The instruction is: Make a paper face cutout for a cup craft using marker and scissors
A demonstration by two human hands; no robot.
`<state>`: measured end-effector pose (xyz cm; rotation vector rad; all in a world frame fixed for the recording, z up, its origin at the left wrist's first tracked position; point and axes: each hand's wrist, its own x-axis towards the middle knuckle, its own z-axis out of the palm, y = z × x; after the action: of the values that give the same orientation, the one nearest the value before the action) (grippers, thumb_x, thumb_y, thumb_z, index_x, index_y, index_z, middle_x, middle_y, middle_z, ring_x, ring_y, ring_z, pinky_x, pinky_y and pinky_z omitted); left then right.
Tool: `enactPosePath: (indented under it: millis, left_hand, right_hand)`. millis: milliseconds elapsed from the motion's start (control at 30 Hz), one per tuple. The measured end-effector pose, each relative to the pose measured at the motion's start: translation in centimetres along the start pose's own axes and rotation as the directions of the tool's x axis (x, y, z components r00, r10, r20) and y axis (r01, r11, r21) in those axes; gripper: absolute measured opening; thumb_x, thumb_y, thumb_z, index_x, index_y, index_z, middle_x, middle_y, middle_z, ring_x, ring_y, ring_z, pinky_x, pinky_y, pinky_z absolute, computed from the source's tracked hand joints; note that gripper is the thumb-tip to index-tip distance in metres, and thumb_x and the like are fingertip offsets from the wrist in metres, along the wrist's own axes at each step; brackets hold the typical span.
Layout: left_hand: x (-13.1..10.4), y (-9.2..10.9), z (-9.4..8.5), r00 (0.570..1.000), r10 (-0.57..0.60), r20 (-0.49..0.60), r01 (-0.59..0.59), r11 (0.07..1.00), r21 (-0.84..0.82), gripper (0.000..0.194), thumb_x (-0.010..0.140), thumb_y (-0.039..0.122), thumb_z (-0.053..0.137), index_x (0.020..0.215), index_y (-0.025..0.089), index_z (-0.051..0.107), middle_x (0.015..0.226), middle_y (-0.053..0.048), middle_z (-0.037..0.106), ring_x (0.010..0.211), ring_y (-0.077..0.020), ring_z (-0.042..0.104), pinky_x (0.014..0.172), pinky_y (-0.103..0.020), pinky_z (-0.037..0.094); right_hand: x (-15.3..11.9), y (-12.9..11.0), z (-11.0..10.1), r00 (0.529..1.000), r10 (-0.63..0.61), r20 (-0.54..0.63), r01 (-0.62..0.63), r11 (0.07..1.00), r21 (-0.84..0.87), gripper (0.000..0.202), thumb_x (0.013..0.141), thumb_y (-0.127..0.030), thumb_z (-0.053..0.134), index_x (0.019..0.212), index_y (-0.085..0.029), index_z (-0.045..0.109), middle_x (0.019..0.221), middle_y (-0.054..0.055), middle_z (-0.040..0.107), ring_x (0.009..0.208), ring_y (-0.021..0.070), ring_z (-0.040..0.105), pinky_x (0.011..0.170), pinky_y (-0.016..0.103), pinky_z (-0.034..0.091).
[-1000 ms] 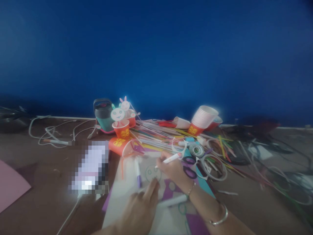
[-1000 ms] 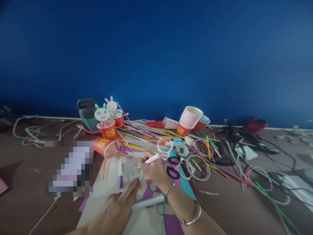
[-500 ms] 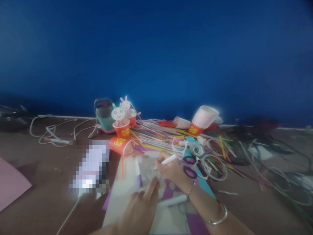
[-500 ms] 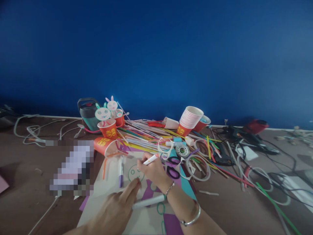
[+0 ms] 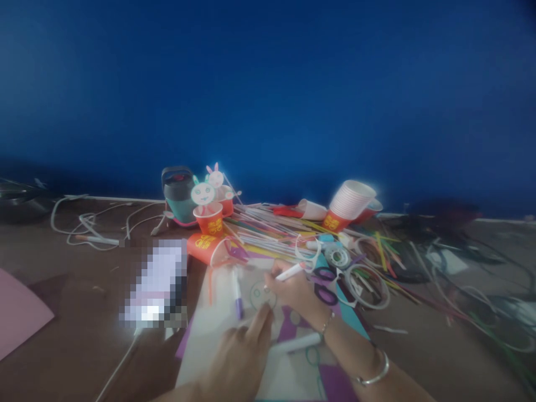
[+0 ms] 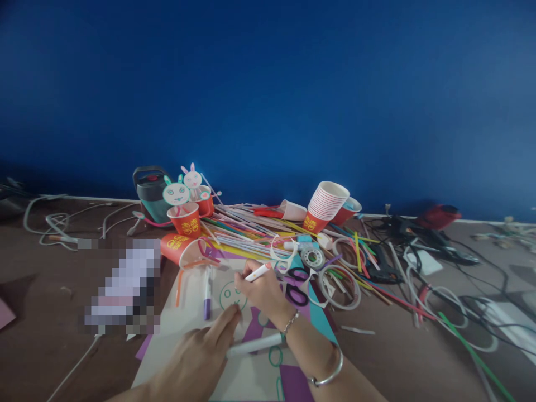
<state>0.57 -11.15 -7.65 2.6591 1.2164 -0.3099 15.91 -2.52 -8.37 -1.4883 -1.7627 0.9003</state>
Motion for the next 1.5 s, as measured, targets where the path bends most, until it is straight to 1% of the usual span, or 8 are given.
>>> enactPosePath:
  millis: [233, 467, 633, 833, 1067, 1200, 1333, 1500]
  left_hand:
    - [0.0, 0.0, 0.0, 1.0, 0.013, -0.019, -0.013, 1.0, -0.011, 0.06, 0.077, 0.003, 0.041, 0.135, 0.013, 0.041, 0.144, -0.019, 0.038, 0.086, -0.0193, 0.067, 0.068, -0.028, 0.057]
    - [0.0, -0.1, 0.1, 1.0, 0.008, -0.01, -0.009, 0.998, -0.058, 0.064, 0.074, 0.0, 0.038, 0.138, 0.012, 0.036, 0.145, -0.02, 0.035, 0.088, -0.0207, 0.067, 0.071, -0.032, 0.057]
    - [0.0, -0.3, 0.6, 0.999, 0.03, 0.015, -0.029, 0.998, -0.056, 0.066, 0.075, 0.0, 0.033, 0.141, 0.007, 0.027, 0.147, -0.023, 0.03, 0.097, -0.0258, 0.064, 0.072, -0.039, 0.058]
    - [-0.2, -0.1, -0.1, 1.0, 0.022, 0.0, -0.022, 0.997, -0.077, 0.065, 0.077, 0.002, 0.035, 0.141, 0.011, 0.028, 0.148, -0.019, 0.03, 0.104, -0.0232, 0.062, 0.078, -0.035, 0.057]
    - [-0.3, -0.2, -0.7, 1.0, 0.015, 0.012, -0.014, 0.995, -0.104, 0.064, 0.077, 0.002, 0.037, 0.14, 0.011, 0.03, 0.147, -0.018, 0.033, 0.099, -0.0212, 0.064, 0.082, -0.034, 0.055]
    - [-0.3, -0.2, -0.8, 1.0, 0.022, -0.023, -0.024, 0.993, -0.114, 0.06, 0.079, 0.002, 0.038, 0.138, 0.011, 0.033, 0.145, -0.016, 0.037, 0.104, -0.0214, 0.061, 0.082, -0.031, 0.055]
    - [-0.5, -0.1, -0.6, 0.996, -0.065, -0.057, 0.059, 0.992, -0.11, 0.057, 0.082, 0.002, 0.035, 0.138, 0.014, 0.033, 0.142, -0.017, 0.039, 0.093, -0.0204, 0.066, 0.078, -0.034, 0.057]
    - [-0.4, -0.1, -0.2, 0.99, -0.142, -0.024, 0.139, 0.986, -0.097, 0.053, 0.08, -0.001, 0.035, 0.13, 0.017, 0.043, 0.139, -0.015, 0.042, 0.081, -0.0182, 0.068, 0.074, -0.036, 0.058]
  right_hand:
    - [0.0, -0.3, -0.1, 1.0, -0.014, -0.015, 0.015, 1.0, 0.01, 0.023, 0.074, -0.034, 0.056, 0.059, -0.021, 0.045, 0.05, -0.005, 0.053, 0.049, 0.0117, 0.05, 0.047, 0.021, 0.037]
    - [0.2, -0.4, 0.1, 0.991, 0.119, -0.058, -0.097, 0.951, 0.293, 0.028, 0.076, -0.039, 0.057, 0.059, -0.022, 0.042, 0.045, -0.006, 0.049, 0.042, 0.0109, 0.046, 0.042, 0.022, 0.035]
    - [0.4, -0.8, -0.4, 0.979, 0.138, -0.149, -0.064, 0.907, 0.416, 0.031, 0.078, -0.039, 0.054, 0.057, -0.023, 0.037, 0.044, -0.008, 0.039, 0.041, 0.0102, 0.039, 0.043, 0.023, 0.035]
    - [-0.2, -1.5, -0.9, 0.994, 0.035, -0.107, 0.003, 0.941, 0.338, 0.02, 0.077, -0.03, 0.054, 0.063, -0.025, 0.041, 0.055, -0.004, 0.045, 0.051, 0.0143, 0.044, 0.05, 0.027, 0.04]
    - [-0.3, -1.1, -0.4, 0.994, 0.102, -0.032, -0.082, 0.919, 0.386, 0.024, 0.08, -0.035, 0.051, 0.061, -0.025, 0.039, 0.049, -0.005, 0.041, 0.044, 0.0128, 0.038, 0.044, 0.026, 0.034]
    - [-0.4, -1.3, -0.5, 0.998, 0.07, -0.004, -0.064, 0.933, 0.353, 0.022, 0.079, -0.033, 0.051, 0.063, -0.026, 0.039, 0.053, -0.005, 0.04, 0.046, 0.014, 0.039, 0.046, 0.027, 0.036]
    - [-0.6, -2.1, -0.8, 0.999, 0.01, 0.033, -0.017, 0.975, 0.221, 0.02, 0.077, -0.031, 0.053, 0.062, -0.025, 0.041, 0.058, -0.002, 0.046, 0.054, 0.0165, 0.045, 0.053, 0.03, 0.04]
    - [-0.7, -2.6, -0.9, 0.997, 0.04, 0.073, -0.051, 0.987, 0.15, 0.023, 0.078, -0.033, 0.051, 0.061, -0.024, 0.039, 0.054, -0.002, 0.045, 0.053, 0.0161, 0.045, 0.05, 0.029, 0.039]
